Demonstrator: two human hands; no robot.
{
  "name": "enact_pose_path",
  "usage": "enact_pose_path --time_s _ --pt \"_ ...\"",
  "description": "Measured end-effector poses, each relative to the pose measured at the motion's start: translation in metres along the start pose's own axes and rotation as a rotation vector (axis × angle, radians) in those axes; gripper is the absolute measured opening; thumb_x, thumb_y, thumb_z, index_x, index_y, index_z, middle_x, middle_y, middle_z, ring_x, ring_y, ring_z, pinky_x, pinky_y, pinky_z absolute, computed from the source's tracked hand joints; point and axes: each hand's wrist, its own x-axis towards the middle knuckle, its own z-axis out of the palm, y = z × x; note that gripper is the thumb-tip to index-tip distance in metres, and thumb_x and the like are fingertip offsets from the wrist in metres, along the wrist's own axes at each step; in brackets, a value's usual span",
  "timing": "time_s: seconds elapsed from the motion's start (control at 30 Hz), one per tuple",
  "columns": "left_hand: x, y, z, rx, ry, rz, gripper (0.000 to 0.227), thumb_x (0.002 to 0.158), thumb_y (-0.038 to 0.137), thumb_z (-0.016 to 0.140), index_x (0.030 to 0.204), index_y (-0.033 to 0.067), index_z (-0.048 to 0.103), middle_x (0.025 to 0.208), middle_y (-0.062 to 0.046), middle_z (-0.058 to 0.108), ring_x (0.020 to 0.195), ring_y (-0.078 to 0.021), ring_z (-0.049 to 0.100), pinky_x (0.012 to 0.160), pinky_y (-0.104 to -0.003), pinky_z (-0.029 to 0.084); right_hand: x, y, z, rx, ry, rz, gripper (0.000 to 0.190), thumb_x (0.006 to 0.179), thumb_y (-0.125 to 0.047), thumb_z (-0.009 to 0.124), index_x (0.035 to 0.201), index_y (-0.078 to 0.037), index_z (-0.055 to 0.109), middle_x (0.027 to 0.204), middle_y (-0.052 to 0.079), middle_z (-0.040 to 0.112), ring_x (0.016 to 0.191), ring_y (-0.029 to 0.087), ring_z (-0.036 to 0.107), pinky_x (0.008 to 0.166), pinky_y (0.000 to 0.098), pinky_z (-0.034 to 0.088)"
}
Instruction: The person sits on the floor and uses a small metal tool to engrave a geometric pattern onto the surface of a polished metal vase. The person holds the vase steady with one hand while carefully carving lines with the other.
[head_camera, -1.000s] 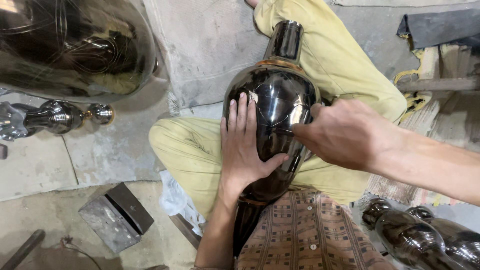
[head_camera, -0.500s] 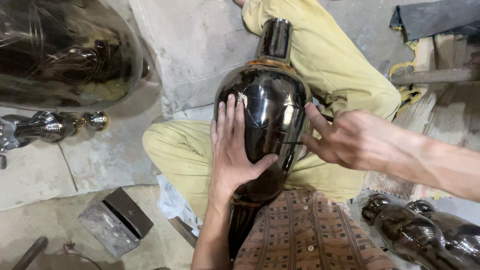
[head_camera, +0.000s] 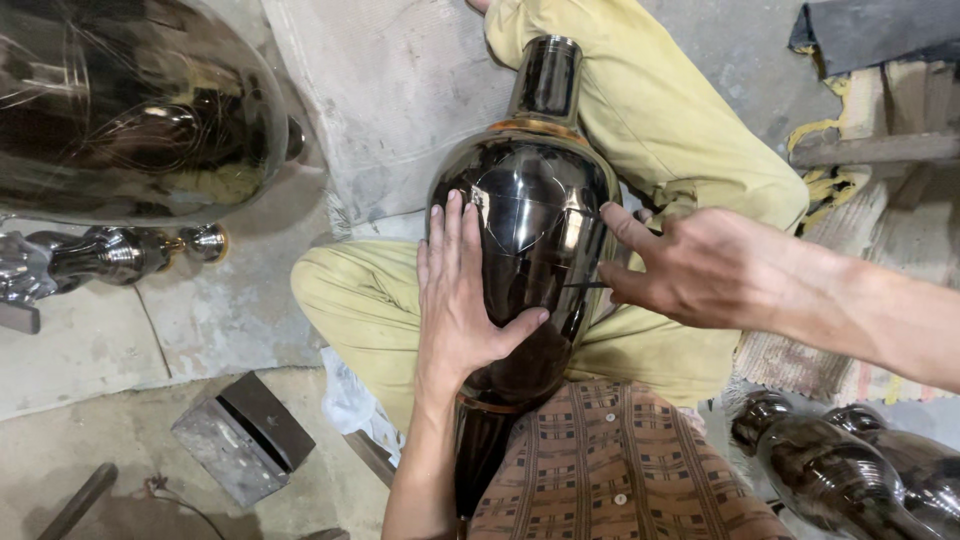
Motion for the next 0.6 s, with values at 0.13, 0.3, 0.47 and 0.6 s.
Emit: enact_pose_path --time_s 0.13,0.3,0.47,0.6 --pt "0.000 -0.002 0.002 -0.002 0.000 0.010 0.133 0.062 0.053 0.087 0.160 -0.0044 0.018 0.170 -0.027 0.015 0.158 -0.0474 0.013 0.122 -0.067 0.016 0.002 -0.002 0.007 -0.015 -0.049 -0.009 0.068 0.107 0.001 0.038 0.164 -0.027 0.012 0.161 0.039 0.008 0.053 0.007 0.055 0.039 0.0214 0.048" --pt "0.000 -0.003 0.003 -0.006 -0.011 0.015 0.133 0.063 0.054 0.087 0.161 -0.0037 0.018 0.170 -0.027 0.015 0.159 -0.0473 0.013 0.123 -0.067 0.016 0.002 0.005 0.022 -0.219 -0.028 -0.089 0.066 0.104 0.004 0.040 0.163 -0.018 0.018 0.161 0.039 0.010 0.061 0.012 0.056 0.042 0.0213 0.050" --pt "-0.001 -0.003 0.003 0.011 -0.011 0.026 0.132 0.064 0.054 0.088 0.160 -0.0037 0.019 0.170 -0.026 0.016 0.159 -0.0473 0.013 0.122 -0.067 0.017 0.002 0.009 0.027 -0.247 -0.047 -0.127 0.051 0.107 -0.003 0.032 0.156 -0.014 0.023 0.164 0.045 0.007 0.066 0.017 0.056 0.044 0.0223 0.054" --pt "-0.001 -0.001 0.002 0.013 -0.003 0.040 0.131 0.064 0.052 0.088 0.160 -0.0043 0.019 0.170 -0.027 0.015 0.158 -0.0477 0.013 0.122 -0.067 0.017 0.004 0.010 0.026 -0.222 0.034 -0.104 0.045 0.108 -0.011 0.030 0.153 -0.011 0.033 0.162 0.047 0.011 0.061 0.014 0.056 0.037 0.0228 0.051"
